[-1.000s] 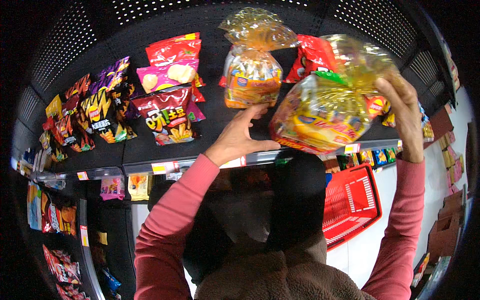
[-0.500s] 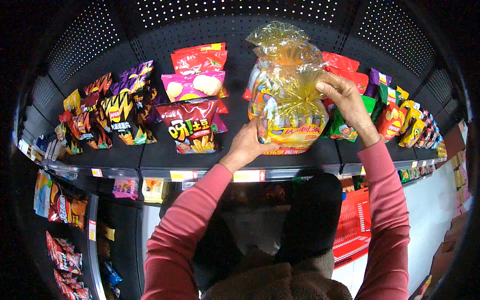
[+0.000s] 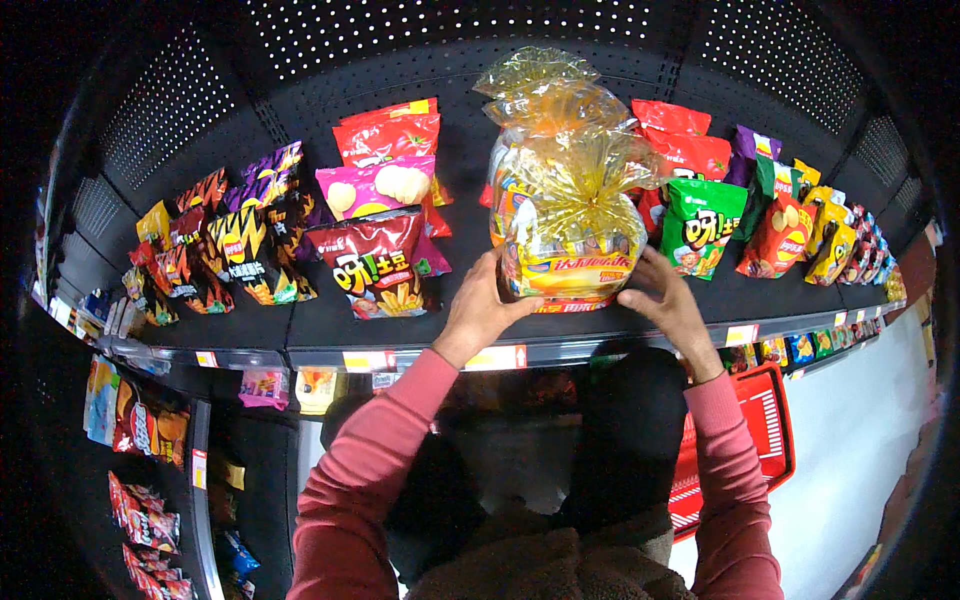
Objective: The person restocks a supermarket shelf with various snack items, including chips and bread. They remove items from a red basket, wipe the shelf with a blue cloth, and arrange the products neatly.
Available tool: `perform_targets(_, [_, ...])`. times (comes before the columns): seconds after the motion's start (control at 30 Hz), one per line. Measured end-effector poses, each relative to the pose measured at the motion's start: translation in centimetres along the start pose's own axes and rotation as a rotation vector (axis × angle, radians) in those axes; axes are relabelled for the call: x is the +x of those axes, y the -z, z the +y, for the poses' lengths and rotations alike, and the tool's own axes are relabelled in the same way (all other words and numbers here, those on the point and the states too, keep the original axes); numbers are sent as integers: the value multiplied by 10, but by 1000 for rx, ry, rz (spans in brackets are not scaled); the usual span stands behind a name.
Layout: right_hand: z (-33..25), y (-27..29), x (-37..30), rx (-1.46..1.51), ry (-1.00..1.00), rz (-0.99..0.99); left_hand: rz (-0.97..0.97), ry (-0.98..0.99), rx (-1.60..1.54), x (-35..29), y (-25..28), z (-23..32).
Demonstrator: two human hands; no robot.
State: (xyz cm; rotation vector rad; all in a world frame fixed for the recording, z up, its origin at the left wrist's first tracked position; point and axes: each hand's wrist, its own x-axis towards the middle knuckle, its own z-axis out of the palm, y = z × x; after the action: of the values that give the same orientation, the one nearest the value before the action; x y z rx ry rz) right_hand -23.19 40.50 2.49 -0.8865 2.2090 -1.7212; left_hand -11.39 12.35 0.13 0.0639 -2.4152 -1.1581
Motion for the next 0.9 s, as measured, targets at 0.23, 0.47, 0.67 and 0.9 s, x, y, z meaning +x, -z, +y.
perform_targets(0.23, [17,-20,9,-51,42,7,1,89,-18,-5,-8,-7])
perform_targets(0.47, [22,-28,20,-159,104,67,50,32,27,-2,-6,-16])
perform_targets(0.67, [21,-31,22,-134,54,67,49,86,-22,2,-5,-15])
perform_targets(0.9, [13,-21,-1,-85,82,245,96,69,-140,-9,-5,0])
